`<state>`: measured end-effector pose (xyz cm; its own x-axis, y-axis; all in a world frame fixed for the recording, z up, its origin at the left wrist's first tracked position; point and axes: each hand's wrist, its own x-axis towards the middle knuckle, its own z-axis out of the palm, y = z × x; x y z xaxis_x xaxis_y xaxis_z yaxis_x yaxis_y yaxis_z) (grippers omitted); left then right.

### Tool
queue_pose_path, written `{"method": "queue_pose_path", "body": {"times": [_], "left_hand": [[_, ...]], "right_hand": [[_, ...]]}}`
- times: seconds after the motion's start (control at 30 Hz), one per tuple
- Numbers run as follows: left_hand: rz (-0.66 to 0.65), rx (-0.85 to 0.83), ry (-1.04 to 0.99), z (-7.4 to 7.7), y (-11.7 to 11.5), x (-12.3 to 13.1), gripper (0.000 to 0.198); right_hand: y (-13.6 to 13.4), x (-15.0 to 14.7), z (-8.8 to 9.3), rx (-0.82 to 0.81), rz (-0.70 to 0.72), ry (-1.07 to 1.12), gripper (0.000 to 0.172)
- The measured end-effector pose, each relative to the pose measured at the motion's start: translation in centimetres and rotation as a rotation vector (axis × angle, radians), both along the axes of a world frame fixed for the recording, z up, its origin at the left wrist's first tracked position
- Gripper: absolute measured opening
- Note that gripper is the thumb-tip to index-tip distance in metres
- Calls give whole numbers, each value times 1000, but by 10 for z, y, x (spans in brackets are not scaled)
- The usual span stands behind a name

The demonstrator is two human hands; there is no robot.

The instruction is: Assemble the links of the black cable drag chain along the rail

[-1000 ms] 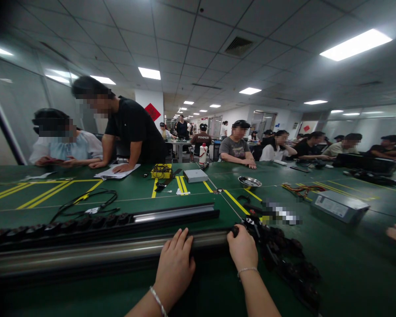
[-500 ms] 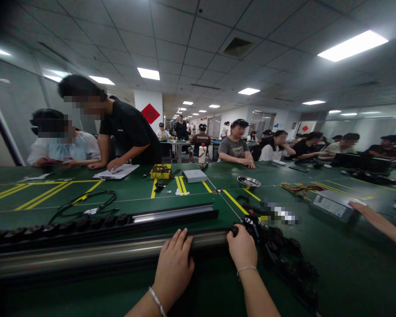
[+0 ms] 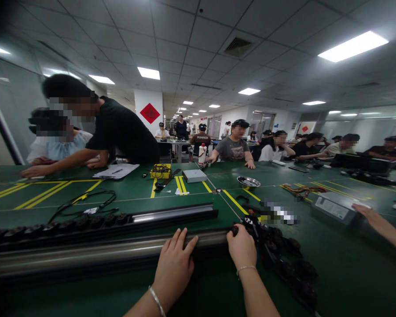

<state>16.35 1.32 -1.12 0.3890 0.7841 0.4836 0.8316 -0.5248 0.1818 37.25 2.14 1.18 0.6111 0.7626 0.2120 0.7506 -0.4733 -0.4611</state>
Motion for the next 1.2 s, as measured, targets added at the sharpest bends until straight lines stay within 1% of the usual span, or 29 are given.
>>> {"method": "queue_pose_path", "body": {"times": [0.13, 0.37, 0.6, 0.8, 0.9, 0.97, 1.2], "left_hand": [[-8, 14, 31, -4, 1, 2, 53], [-8, 11, 96, 2, -3, 8, 48], [-27, 66, 192, -4, 1, 26, 55], [-106, -20, 174, 5, 3, 53, 50], [-126, -49, 160, 8, 3, 63, 50], [-131, -50, 151, 7, 4, 65, 51], [-148, -44, 86, 2, 5, 62, 50]], "right_hand": [[-1, -2, 3, -8, -4, 6, 37], [-3, -5, 6, -20, 0, 10, 36], [1, -4, 2, -19, -15, -3, 36], [0, -6, 3, 34, 4, -16, 32], [-1, -6, 3, 53, 16, -7, 30], [-1, -5, 3, 61, 22, 9, 30], [-4, -7, 7, 64, 12, 57, 37]]}}
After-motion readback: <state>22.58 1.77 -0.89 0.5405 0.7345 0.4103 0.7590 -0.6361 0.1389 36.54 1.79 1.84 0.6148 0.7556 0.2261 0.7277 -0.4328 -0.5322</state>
